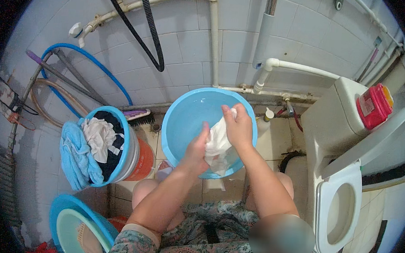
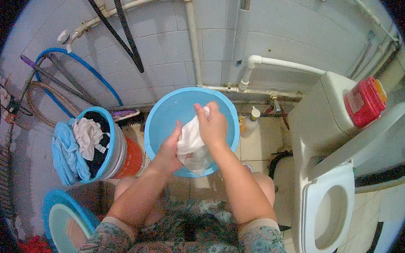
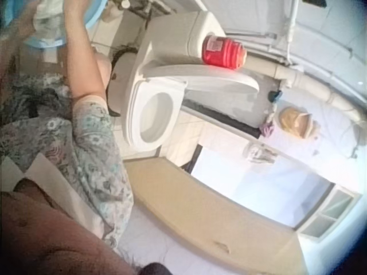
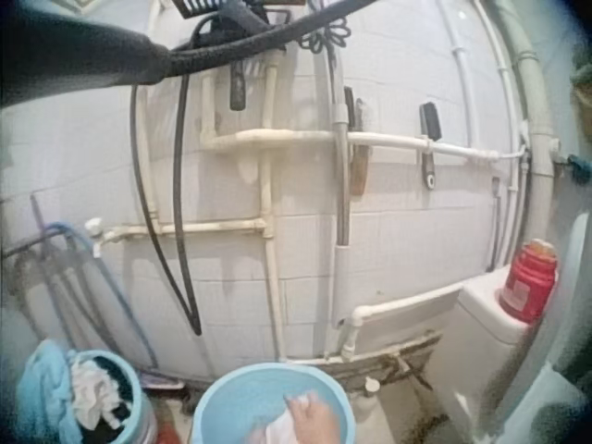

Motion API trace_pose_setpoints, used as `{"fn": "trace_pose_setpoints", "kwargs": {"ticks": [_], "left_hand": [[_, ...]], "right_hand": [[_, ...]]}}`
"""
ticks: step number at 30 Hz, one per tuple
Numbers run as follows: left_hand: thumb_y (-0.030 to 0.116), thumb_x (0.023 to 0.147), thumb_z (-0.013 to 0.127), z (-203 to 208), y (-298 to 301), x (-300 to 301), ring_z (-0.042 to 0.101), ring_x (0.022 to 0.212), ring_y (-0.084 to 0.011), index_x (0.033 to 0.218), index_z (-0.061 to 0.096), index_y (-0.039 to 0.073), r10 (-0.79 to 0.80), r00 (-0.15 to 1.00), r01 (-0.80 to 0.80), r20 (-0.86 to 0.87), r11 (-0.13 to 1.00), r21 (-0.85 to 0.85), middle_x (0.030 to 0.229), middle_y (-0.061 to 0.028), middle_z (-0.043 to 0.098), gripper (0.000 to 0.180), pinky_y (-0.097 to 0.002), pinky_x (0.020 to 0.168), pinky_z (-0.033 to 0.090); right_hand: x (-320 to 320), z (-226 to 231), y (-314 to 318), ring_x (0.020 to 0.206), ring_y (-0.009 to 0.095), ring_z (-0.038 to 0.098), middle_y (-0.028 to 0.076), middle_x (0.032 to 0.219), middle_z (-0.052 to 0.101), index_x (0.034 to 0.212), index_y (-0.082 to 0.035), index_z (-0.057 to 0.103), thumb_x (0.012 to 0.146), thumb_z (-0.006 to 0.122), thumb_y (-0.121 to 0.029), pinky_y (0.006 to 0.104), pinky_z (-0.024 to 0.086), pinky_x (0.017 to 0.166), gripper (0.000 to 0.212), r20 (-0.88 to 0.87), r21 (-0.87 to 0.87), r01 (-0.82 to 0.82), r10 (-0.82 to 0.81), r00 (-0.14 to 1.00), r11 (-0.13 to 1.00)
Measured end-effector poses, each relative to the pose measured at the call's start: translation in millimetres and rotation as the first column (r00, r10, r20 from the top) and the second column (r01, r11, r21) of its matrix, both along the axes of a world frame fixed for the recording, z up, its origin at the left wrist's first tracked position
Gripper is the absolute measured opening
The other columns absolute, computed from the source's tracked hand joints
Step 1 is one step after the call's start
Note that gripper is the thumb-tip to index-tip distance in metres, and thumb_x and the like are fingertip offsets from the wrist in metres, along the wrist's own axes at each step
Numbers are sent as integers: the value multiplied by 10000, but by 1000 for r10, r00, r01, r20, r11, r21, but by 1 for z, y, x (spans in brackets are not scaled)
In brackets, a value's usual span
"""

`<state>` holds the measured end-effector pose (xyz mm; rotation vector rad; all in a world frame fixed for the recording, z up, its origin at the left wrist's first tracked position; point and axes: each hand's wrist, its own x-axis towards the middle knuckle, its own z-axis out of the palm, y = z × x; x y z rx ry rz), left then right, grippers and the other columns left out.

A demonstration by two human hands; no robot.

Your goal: The person sits on the bathroom floor and hand-washes several pieces of clothing in a blue basin filled with water. They scrub and rinse a light blue towel, a beige striped cloth, and a white cloth, applying detergent to the white item before wringing out each piece and placing it into a nearby bucket.

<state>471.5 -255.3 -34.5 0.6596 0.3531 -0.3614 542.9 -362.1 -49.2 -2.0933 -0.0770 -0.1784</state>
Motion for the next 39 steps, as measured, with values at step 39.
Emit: {"fn": "trace_pose_setpoints", "kwargs": {"ticks": [39], "left_hand": [[413, 914, 397, -52, -4, 4, 540, 767, -138, 931, 534, 72, 193, 981, -187, -14, 925, -332, 862, -30, 566, 369, -287, 665, 448]], "right_hand": [[-45, -12, 32, 664, 259, 618, 128, 691, 615, 801, -104, 546, 834, 555, -249, 353, 452, 585, 148, 269, -592, -130, 348, 898, 795]]}}
